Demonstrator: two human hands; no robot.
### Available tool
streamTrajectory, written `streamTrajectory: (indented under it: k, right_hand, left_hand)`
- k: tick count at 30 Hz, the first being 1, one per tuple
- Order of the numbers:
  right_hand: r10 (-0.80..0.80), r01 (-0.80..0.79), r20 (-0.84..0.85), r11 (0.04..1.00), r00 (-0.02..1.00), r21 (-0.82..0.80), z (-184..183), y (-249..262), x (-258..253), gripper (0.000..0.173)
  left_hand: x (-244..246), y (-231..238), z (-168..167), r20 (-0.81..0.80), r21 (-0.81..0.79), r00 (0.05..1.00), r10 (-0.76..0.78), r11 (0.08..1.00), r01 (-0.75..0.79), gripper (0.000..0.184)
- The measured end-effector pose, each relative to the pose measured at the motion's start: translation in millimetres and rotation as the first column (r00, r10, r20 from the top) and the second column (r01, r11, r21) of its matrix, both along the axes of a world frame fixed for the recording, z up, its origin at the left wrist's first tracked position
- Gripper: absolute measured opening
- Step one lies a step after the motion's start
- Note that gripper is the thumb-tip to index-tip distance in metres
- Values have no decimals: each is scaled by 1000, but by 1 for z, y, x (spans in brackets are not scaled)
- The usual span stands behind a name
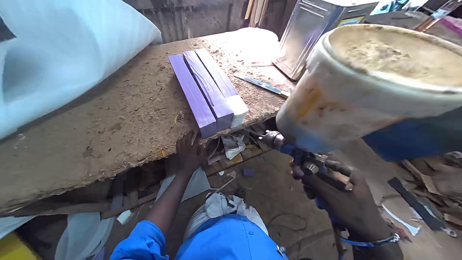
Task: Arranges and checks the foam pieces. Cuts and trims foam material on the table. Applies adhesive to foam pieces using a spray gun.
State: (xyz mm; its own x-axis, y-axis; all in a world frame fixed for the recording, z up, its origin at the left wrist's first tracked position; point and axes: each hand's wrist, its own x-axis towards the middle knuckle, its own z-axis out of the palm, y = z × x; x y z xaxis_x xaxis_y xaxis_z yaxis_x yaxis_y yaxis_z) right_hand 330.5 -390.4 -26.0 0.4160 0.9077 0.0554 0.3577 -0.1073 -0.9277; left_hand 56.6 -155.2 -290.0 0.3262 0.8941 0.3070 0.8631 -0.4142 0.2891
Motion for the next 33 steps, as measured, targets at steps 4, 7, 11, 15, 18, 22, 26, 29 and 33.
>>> streamTrajectory:
  k: [4,7,11,15,18,22,26,29,33]
  right_hand:
    - [-31,31,14,999,999,40,2,14,-8,27]
    - [-20,22,-31,998,999,62,7,26,-11,29]
    - [-31,33,-21,995,999,89,11,42,-13,28]
    - [-48,44,33,991,998,123,16,63,-15,28]
    - [-30,30,-1,987,1000,161,21,80,-20,25]
    - [-26,25,5,986,1000,167,26,103,-21,29]
    - [-36,20,76,980,996,196,31,124,-22,28]
    - [-33,8,115,977,993,213,35,142,-23,25]
    - [-20,-4,105,975,994,222,43,160,-29,20]
  left_hand:
    - [1,-1,-6,-11,34,1000,7,999,-7,58]
    - [4,1,-12,-21,63,999,31,998,-30,58]
    - [7,3,-16,-32,83,998,46,996,-43,57]
    - [9,2,-15,-36,122,998,58,991,-54,56]
    - [10,2,-11,-35,162,997,64,985,-58,55]
    - [12,3,-7,-32,132,997,75,989,-70,52]
    - [13,6,-17,-9,225,996,89,971,-85,50]
    - [11,4,-12,5,187,997,79,979,-78,48]
    - [9,4,-14,38,174,998,59,983,-65,50]
